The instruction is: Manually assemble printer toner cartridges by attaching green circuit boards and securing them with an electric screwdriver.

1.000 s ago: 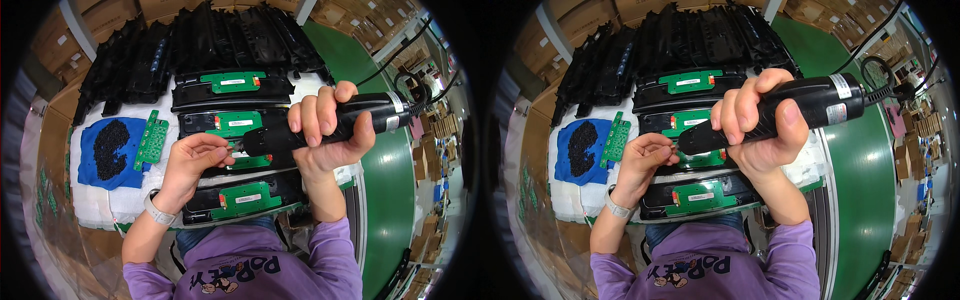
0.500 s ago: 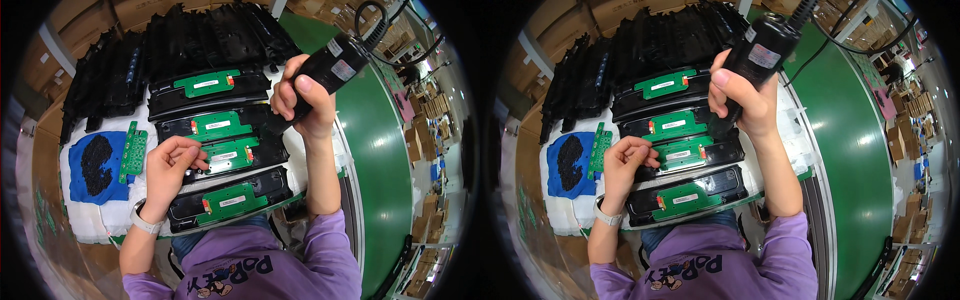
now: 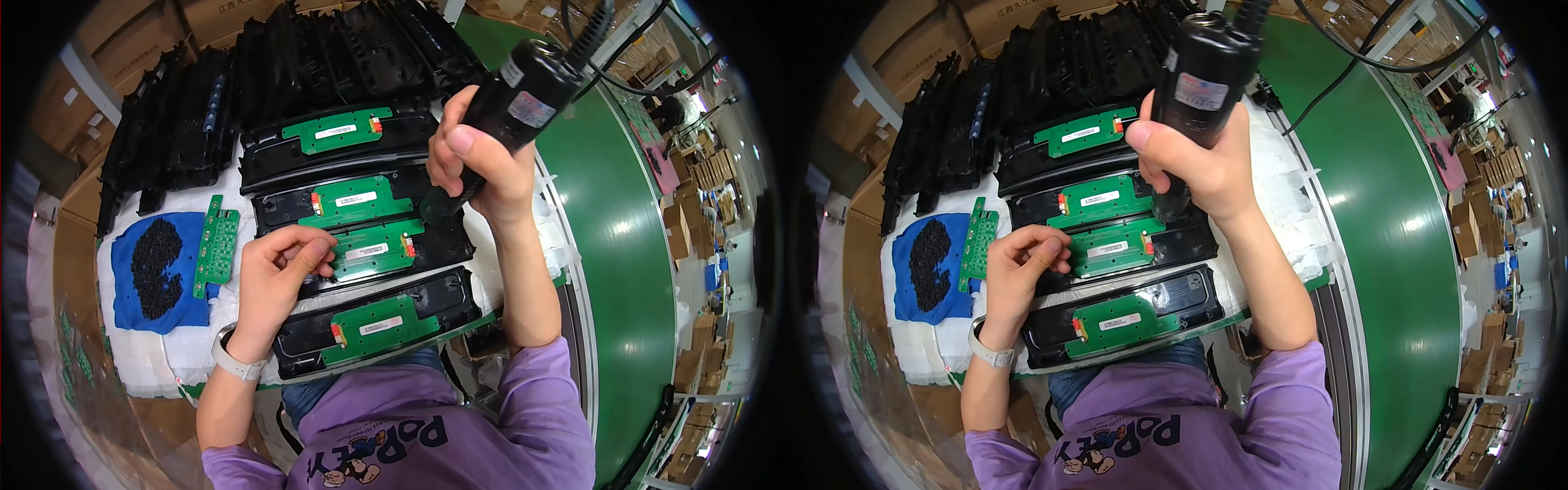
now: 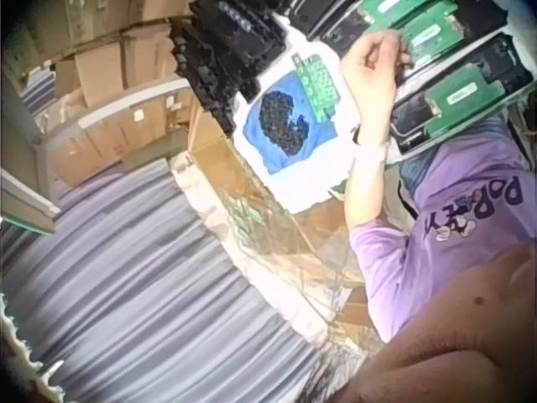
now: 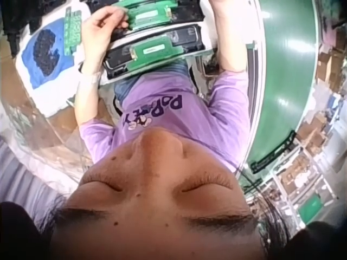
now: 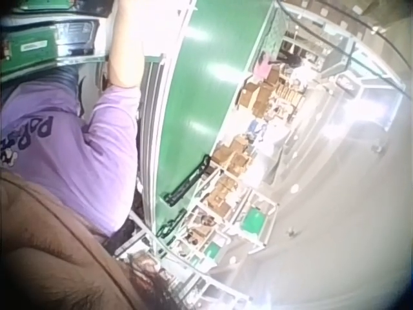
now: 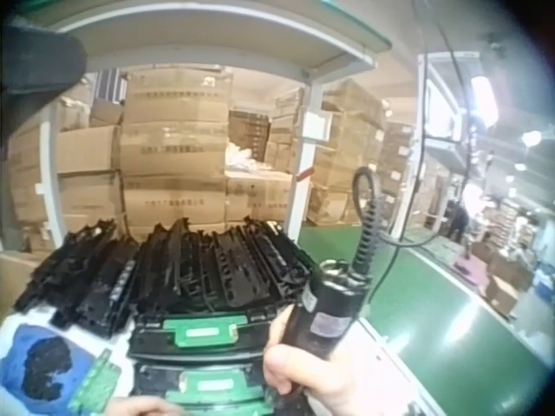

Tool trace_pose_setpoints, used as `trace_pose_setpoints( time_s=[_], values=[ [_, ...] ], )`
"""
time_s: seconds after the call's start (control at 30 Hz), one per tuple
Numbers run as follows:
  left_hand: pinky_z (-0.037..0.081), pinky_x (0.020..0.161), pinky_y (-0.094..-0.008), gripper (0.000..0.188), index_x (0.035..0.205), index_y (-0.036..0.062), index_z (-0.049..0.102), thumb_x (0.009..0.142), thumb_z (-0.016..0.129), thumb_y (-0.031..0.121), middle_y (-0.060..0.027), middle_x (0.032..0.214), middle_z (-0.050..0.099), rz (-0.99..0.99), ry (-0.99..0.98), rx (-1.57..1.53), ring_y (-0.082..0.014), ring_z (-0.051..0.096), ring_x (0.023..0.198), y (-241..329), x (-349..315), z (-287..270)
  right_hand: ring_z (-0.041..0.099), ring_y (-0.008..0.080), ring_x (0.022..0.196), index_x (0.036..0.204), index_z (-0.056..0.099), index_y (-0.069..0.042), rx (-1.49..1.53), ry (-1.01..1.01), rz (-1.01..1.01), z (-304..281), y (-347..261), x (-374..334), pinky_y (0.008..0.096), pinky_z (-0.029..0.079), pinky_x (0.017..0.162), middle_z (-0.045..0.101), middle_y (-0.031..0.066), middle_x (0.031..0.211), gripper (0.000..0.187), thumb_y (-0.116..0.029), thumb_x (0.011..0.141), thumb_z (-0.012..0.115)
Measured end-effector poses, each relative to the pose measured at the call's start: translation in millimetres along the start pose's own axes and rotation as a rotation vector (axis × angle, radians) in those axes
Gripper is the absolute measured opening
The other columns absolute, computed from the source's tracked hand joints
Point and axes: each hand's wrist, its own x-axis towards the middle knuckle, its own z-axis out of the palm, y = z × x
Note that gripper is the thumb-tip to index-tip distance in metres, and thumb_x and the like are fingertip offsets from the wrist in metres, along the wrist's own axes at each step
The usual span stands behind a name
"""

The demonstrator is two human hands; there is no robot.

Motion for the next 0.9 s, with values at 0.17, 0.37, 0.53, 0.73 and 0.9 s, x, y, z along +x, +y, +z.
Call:
trace_pose_setpoints(
  time_s=[0.17,0.37,0.53,0.73,0.9],
  values=[
    [0.048,0.066,-0.0190,0.012,0.094,-0.0031,0.060,0.085,0.060,0.004,-0.0041,0.080,0.062,-0.007,-0.007,-0.019,-0.0076,0.058,0.070,0.8,0.1,-2.0,0.041,0.0125,0.037,0.079,0.046,0.000,0.019,0.001,0.012,3.9,1.6,2.3,0.0253,0.035,0.039,0.043,0.0048,0.051,0.023,-0.017,0.074,0.060],
    [0.049,0.069,-0.0205,0.014,0.097,-0.0035,0.059,0.084,0.059,0.001,-0.0048,0.081,0.062,0.011,-0.024,-0.040,-0.0094,0.060,0.074,-6.6,0.2,-3.1,0.042,0.0126,0.038,0.080,0.046,0.001,-0.127,0.016,-0.007,11.0,-2.6,-7.4,0.0252,0.035,0.039,0.044,0.0045,0.052,0.025,-0.018,0.074,0.060],
    [0.050,0.071,-0.0217,0.015,0.098,-0.0046,0.060,0.084,0.058,0.000,-0.0091,0.085,0.065,0.028,-0.007,-0.038,-0.0121,0.062,0.077,3.4,-3.0,2.1,0.041,0.0108,0.040,0.095,0.046,0.000,0.160,-0.079,-0.137,6.0,-4.0,-11.3,0.0274,0.039,0.044,0.044,0.0021,0.056,0.035,-0.028,0.080,0.060],
    [0.051,0.072,-0.0236,0.013,0.095,-0.0055,0.063,0.083,0.059,-0.002,-0.0112,0.086,0.066,0.033,-0.117,-0.077,-0.0148,0.064,0.078,9.3,-7.2,9.7,0.045,0.0134,0.042,0.100,0.046,-0.003,0.729,-0.135,-0.328,16.7,-4.1,-13.3,0.0324,0.044,0.050,0.048,0.0041,0.061,0.034,-0.034,0.087,0.048],
    [0.052,0.072,-0.0253,0.013,0.093,-0.0059,0.064,0.080,0.060,-0.006,-0.0126,0.086,0.066,0.026,-0.140,-0.082,-0.0168,0.065,0.079,8.2,-6.4,8.3,0.044,0.0135,0.041,0.100,0.046,-0.004,0.717,-0.130,-0.299,19.8,0.8,-16.3,0.0327,0.044,0.049,0.048,0.0038,0.060,0.036,-0.037,0.086,0.048]
  ],
)
